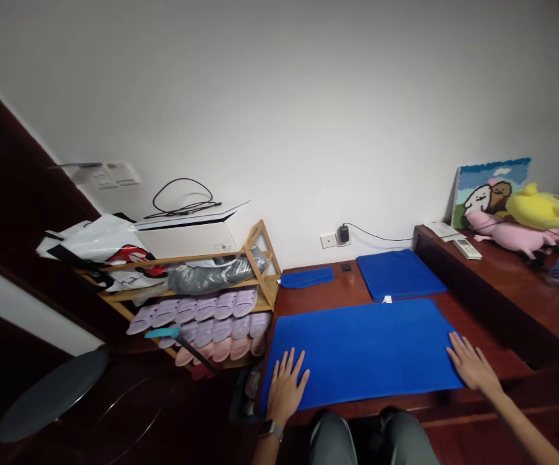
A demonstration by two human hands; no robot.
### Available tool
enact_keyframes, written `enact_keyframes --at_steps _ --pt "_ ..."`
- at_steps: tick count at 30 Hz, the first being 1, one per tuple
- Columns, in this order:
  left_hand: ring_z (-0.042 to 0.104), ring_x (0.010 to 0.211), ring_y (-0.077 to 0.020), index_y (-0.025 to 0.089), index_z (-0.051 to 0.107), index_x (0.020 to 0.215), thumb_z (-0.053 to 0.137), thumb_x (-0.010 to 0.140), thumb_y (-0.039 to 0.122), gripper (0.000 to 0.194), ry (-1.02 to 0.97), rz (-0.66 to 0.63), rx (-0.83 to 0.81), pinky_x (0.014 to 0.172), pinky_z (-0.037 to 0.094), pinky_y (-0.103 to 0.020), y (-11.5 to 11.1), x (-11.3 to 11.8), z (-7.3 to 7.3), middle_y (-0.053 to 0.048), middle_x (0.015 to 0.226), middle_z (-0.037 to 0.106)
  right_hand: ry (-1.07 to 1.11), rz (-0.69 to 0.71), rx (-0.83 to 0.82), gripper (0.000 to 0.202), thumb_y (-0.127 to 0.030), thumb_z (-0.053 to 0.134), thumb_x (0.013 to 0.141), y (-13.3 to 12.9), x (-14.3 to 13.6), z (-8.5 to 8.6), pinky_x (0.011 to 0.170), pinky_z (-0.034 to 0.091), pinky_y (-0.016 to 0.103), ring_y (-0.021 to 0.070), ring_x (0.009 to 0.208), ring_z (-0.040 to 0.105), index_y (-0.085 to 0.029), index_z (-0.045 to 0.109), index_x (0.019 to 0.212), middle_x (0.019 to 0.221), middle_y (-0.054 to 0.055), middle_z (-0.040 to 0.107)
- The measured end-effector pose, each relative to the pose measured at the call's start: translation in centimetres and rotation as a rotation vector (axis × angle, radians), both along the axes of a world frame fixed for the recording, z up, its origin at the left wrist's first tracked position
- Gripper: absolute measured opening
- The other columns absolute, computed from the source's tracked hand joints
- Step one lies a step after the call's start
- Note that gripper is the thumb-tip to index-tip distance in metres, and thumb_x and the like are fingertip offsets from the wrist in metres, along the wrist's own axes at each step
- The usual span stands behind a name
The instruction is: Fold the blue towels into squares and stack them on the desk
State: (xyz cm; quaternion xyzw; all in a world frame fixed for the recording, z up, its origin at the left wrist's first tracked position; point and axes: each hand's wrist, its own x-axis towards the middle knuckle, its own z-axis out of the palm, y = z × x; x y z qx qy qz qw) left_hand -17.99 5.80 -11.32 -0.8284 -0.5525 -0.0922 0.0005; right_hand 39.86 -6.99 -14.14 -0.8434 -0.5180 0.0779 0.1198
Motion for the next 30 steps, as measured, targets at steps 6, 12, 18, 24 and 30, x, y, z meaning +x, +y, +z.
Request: enact_keyframes --at_steps 6,12,18,24,30 --pt "0.031 0.155 -0.03 0.039 0.035 0.16 0.041 0.106 0.051 0.056 -0.011 -0.03 -0.025 0.124 0.032 -0.059 1.0 -0.8 -0.3 -0.003 0.169 0.032 -0.003 -0.029 0.195 0.081 -0.059 0.02 0.089 0.8 0.7 0.9 0.124 0.029 0.059 0.0365 0.152 0.036 -0.024 0.048 0.157 0.157 0.012 0.053" --pt "0.035 0.154 -0.0266 0.031 0.041 0.159 0.038 0.108 0.044 0.053 -0.033 -0.044 0.06 0.124 0.034 -0.054 4.0 -0.7 0.4 -0.007 0.168 0.037 0.008 0.303 0.205 0.073 -0.056 0.019 0.102 8.0 -12.1 3.9 0.129 0.022 0.053 0.0278 0.157 0.027 -0.019 0.039 0.161 0.167 0.008 0.038" --pt "0.036 0.154 -0.0266 0.025 0.044 0.158 0.04 0.107 0.042 0.053 0.021 -0.08 0.041 0.124 0.034 -0.051 10.1 0.2 0.7 -0.01 0.167 0.038 0.139 0.529 0.119 0.069 -0.052 0.022 0.106 16.9 -24.3 6.0 0.13 0.018 0.05 0.0251 0.159 0.022 -0.016 0.032 0.164 0.169 0.009 0.031" --pt "0.037 0.153 -0.0308 0.025 0.043 0.159 0.04 0.106 0.051 0.059 0.034 -0.056 0.085 0.121 0.037 -0.054 15.2 -1.9 -1.6 -0.012 0.167 0.038 0.141 0.601 0.067 0.068 -0.055 0.024 0.105 20.3 -25.9 4.2 0.13 0.018 0.05 0.0252 0.158 0.024 -0.02 0.033 0.163 0.169 0.007 0.031" --pt "0.037 0.153 -0.0335 0.027 0.037 0.161 0.04 0.105 0.054 0.062 -0.02 -0.077 0.179 0.121 0.037 -0.055 15.4 -2.7 -3.0 -0.012 0.169 0.035 0.046 0.371 0.046 0.073 -0.062 0.019 0.102 15.6 -10.9 0.6 0.131 0.016 0.05 0.0233 0.158 0.023 -0.025 0.031 0.164 0.169 0.004 0.031"
